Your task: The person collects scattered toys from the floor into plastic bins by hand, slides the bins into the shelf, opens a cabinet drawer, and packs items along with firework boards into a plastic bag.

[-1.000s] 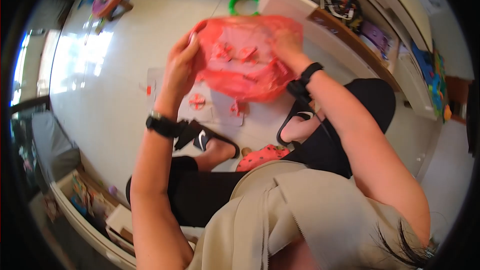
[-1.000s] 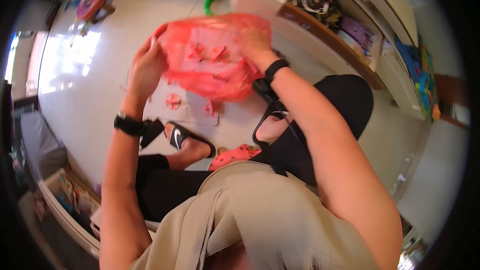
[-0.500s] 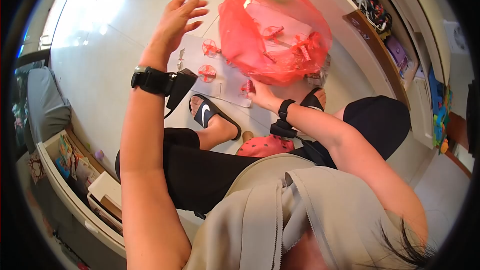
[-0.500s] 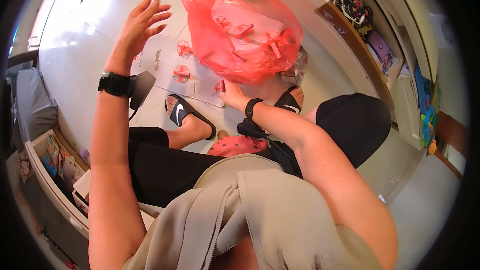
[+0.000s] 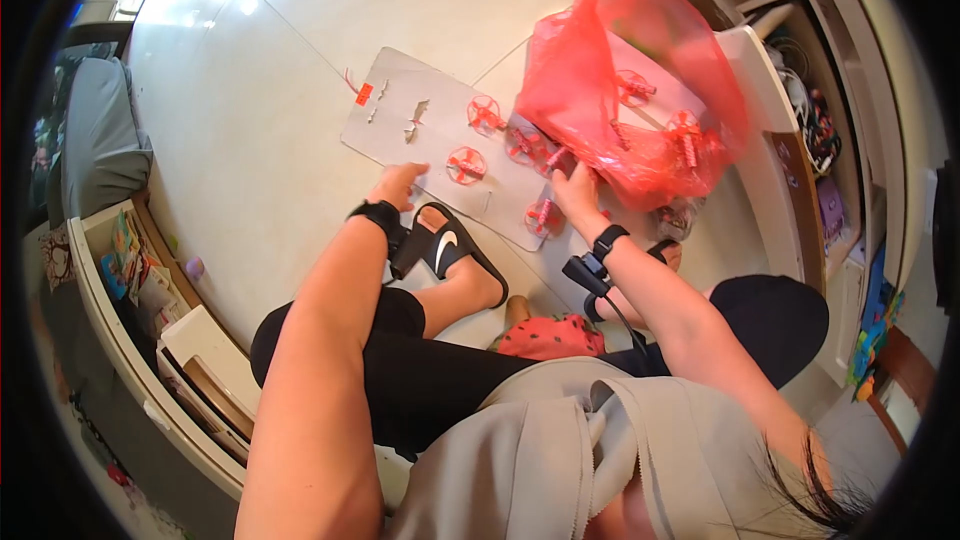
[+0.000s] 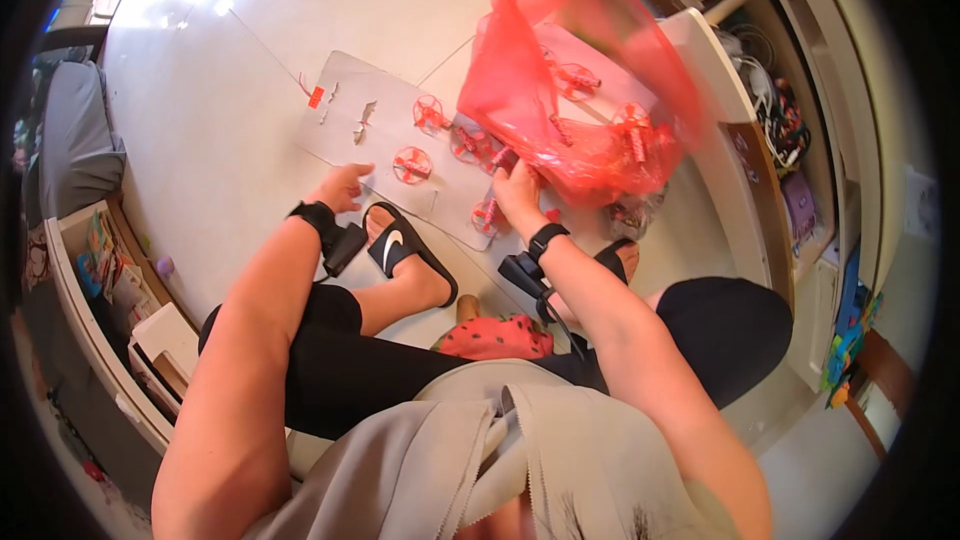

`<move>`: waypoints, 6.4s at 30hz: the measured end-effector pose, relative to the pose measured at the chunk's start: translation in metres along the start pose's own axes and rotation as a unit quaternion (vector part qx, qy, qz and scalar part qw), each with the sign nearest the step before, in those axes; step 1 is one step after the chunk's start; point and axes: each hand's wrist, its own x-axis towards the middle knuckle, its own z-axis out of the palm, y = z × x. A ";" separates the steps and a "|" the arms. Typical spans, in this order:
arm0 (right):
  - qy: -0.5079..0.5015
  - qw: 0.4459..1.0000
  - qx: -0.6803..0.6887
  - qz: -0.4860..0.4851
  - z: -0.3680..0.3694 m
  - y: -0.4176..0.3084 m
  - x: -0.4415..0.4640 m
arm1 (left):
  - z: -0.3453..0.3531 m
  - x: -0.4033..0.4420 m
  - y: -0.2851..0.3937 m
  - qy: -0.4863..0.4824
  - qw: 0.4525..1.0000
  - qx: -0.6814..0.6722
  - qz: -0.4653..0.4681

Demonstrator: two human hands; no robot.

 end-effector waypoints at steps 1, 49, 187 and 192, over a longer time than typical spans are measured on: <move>0.030 0.999 -0.010 -0.019 0.002 0.000 0.001 | 0.010 0.000 -0.003 0.007 0.999 -0.031 0.012; -0.227 0.770 0.491 0.339 -0.030 -0.054 -0.058 | -0.158 -0.114 0.067 -0.253 0.829 -0.373 0.332; -0.237 0.813 0.519 0.116 -0.156 -0.119 -0.029 | 0.013 -0.227 0.068 -0.149 0.907 -0.158 0.360; -0.285 0.746 0.596 0.090 -0.182 -0.124 -0.038 | 0.009 -0.230 0.076 -0.116 0.902 -0.112 0.400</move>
